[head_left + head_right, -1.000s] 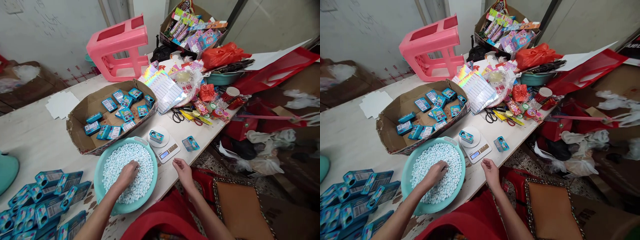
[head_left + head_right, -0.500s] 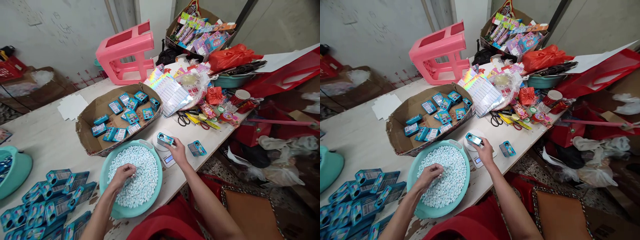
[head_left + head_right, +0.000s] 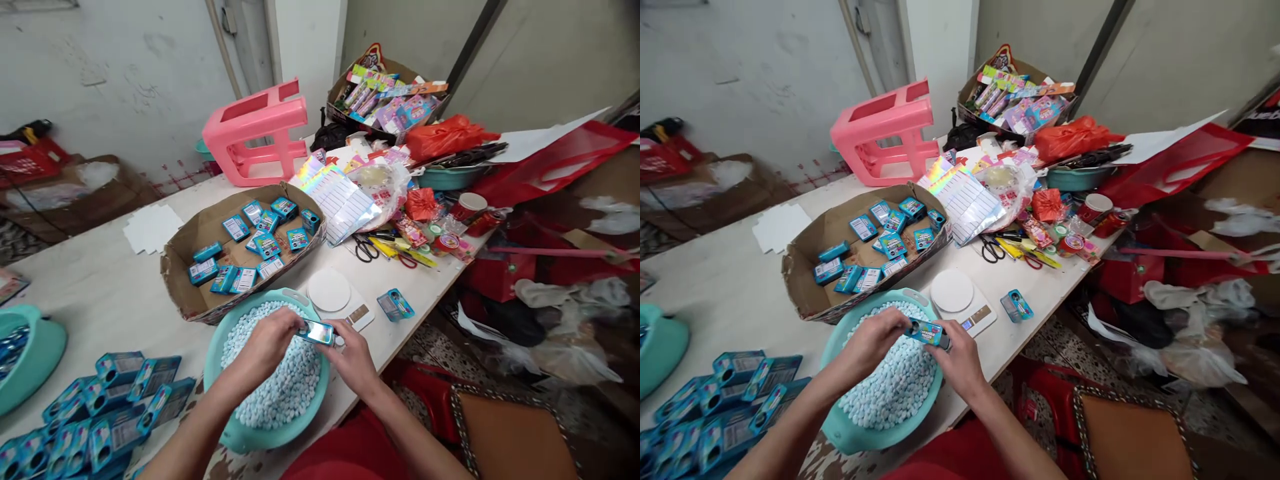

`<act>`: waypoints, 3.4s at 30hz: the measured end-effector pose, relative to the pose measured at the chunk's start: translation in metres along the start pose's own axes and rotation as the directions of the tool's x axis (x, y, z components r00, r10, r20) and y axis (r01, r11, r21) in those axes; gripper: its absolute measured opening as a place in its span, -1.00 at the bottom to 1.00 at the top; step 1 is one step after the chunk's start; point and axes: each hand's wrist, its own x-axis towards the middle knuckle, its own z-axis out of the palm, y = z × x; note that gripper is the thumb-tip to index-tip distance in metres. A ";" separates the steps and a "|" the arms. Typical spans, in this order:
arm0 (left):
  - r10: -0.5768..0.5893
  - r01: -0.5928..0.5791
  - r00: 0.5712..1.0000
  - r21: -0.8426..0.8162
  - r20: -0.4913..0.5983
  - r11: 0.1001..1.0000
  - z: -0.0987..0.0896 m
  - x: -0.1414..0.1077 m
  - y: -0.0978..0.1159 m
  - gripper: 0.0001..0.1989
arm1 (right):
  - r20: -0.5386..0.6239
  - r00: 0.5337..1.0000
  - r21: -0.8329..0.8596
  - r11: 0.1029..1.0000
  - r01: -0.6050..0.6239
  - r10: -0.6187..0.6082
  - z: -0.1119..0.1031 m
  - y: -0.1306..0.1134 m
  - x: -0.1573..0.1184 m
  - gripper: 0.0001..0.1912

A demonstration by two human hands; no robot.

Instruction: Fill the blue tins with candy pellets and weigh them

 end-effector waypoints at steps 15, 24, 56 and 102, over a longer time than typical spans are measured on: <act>-0.356 0.335 0.909 -0.130 -0.215 0.933 0.045 -0.035 -0.065 -0.78 | -0.244 0.963 0.069 0.992 -0.105 0.119 -0.020 0.052 0.040 -0.61; -0.422 0.415 0.887 -0.078 -0.186 0.906 0.065 -0.047 -0.079 -0.74 | -0.273 0.960 -0.019 0.998 -0.061 0.053 -0.011 0.115 0.087 -0.55; 0.112 -0.088 0.993 0.446 -0.028 0.891 0.071 0.134 -0.027 -0.21 | -0.463 0.717 0.201 0.849 -0.489 0.522 -0.066 0.165 -0.101 -0.51; -0.220 0.070 0.880 -0.345 -0.420 0.936 0.039 -0.075 -0.053 -0.90 | 0.232 0.972 -0.055 0.998 -0.007 0.020 0.046 -0.008 -0.022 -0.63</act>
